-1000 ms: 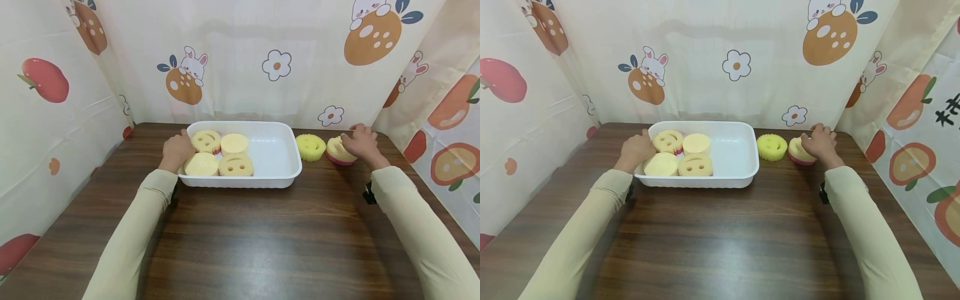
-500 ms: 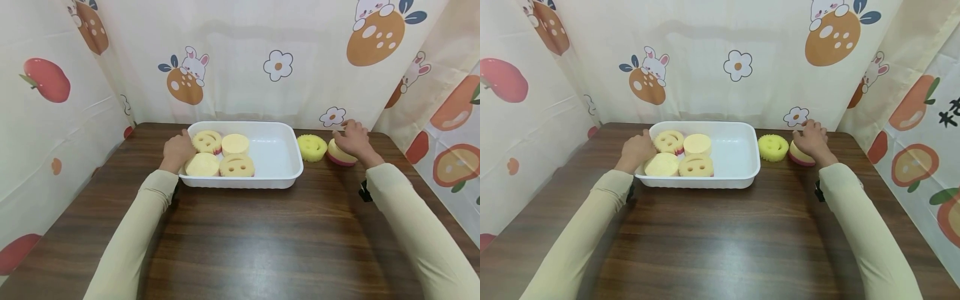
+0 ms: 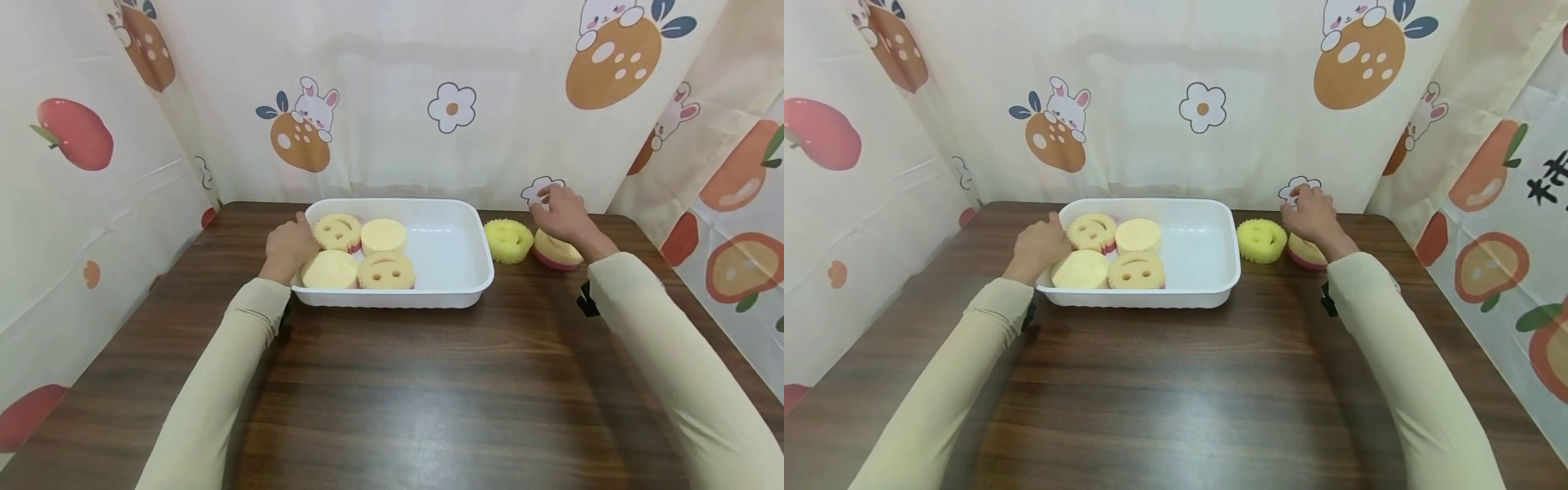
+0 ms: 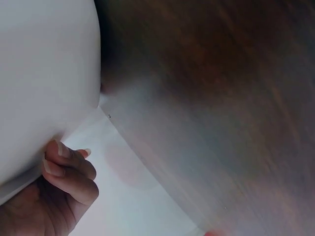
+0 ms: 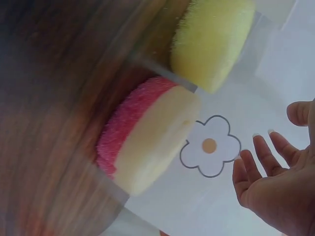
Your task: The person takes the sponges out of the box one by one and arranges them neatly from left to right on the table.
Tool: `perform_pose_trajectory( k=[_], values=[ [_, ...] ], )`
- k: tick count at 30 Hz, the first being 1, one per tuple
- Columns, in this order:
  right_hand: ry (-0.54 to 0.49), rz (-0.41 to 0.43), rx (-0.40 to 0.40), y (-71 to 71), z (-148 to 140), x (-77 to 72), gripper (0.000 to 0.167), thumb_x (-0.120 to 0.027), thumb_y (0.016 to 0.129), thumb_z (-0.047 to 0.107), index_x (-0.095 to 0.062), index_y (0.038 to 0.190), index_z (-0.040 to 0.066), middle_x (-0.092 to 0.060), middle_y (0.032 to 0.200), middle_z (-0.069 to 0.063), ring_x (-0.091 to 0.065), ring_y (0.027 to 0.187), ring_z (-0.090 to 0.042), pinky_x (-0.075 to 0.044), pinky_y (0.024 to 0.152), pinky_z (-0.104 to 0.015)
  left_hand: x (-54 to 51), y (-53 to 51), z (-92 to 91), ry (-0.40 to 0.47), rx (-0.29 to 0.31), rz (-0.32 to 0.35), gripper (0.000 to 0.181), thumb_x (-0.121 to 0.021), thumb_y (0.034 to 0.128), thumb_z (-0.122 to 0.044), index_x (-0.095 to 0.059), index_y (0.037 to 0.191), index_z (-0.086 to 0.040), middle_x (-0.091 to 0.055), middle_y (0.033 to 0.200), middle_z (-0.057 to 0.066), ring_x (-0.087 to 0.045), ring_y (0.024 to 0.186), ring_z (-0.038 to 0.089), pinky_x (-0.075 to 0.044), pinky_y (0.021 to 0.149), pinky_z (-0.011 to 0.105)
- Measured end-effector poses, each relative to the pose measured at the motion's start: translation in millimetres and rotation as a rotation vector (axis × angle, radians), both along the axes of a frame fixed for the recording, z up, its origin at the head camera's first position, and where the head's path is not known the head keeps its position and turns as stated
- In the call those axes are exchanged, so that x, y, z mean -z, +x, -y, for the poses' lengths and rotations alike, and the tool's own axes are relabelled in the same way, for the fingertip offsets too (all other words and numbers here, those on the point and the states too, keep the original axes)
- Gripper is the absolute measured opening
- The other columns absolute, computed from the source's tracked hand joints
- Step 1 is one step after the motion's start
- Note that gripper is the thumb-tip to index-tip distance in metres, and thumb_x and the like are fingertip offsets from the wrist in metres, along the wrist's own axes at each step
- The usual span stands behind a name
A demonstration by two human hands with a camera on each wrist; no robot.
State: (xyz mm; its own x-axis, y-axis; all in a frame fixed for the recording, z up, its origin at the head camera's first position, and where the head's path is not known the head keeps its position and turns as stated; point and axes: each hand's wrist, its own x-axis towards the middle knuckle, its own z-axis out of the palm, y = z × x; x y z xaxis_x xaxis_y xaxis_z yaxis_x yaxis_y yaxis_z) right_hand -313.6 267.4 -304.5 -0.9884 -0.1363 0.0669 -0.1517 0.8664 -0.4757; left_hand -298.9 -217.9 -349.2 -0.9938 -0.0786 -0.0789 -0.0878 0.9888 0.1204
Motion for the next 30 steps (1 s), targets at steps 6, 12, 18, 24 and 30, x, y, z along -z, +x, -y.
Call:
perform_pose_trajectory(
  k=[6, 12, 18, 24, 30],
  values=[
    [-0.020, 0.009, -0.009, -3.1, 6, -8.0, 0.062, -0.030, 0.103, 0.036, -0.034, 0.141, -0.013, -0.041, 0.138, -0.038, -0.031, 0.132, -0.056, -0.018, 0.112, -0.064, -1.1, 0.5, -1.6, -0.025, 0.002, -0.008, 0.073, -0.050, 0.0939, -0.031, -0.022, 0.148, 0.009, -0.062, 0.119, 0.030, -0.066, 0.101, 0.041, -0.054, 0.083, 0.052],
    [-0.013, 0.010, -0.013, -5.1, 19, -16.2, 0.060, -0.032, 0.103, 0.034, -0.035, 0.141, -0.012, -0.042, 0.139, -0.037, -0.031, 0.133, -0.054, -0.021, 0.112, -0.064, 0.1, 2.8, -1.6, -0.042, -0.002, -0.012, 0.072, -0.048, 0.0942, -0.030, -0.023, 0.148, 0.010, -0.063, 0.118, 0.030, -0.066, 0.101, 0.041, -0.054, 0.083, 0.051],
    [0.012, 0.024, -0.009, -5.9, 28, -22.6, 0.059, -0.033, 0.103, 0.033, -0.034, 0.142, -0.011, -0.040, 0.141, -0.036, -0.028, 0.134, -0.056, -0.025, 0.108, -0.065, 3.7, 1.6, -2.2, -0.053, 0.001, -0.029, 0.068, -0.049, 0.0944, -0.032, -0.027, 0.145, 0.009, -0.063, 0.116, 0.028, -0.066, 0.098, 0.040, -0.055, 0.081, 0.052],
    [0.007, 0.025, -0.018, -6.7, 41, -27.8, 0.060, -0.032, 0.103, 0.036, -0.034, 0.143, -0.010, -0.040, 0.142, -0.035, -0.035, 0.131, -0.053, -0.028, 0.108, -0.065, 4.6, -0.1, -1.6, -0.070, -0.013, -0.036, 0.069, -0.050, 0.0946, -0.033, -0.028, 0.146, 0.008, -0.064, 0.114, 0.028, -0.067, 0.096, 0.039, -0.055, 0.077, 0.050],
    [-0.002, 0.041, -0.012, -6.7, 51, -30.0, 0.060, -0.033, 0.104, 0.036, -0.033, 0.144, -0.008, -0.038, 0.146, -0.033, -0.036, 0.133, -0.050, -0.034, 0.106, -0.063, 4.8, 1.4, -0.8, -0.079, -0.013, -0.046, 0.068, -0.050, 0.0942, -0.033, -0.029, 0.146, 0.007, -0.065, 0.114, 0.028, -0.067, 0.096, 0.039, -0.055, 0.076, 0.050]
  ],
)
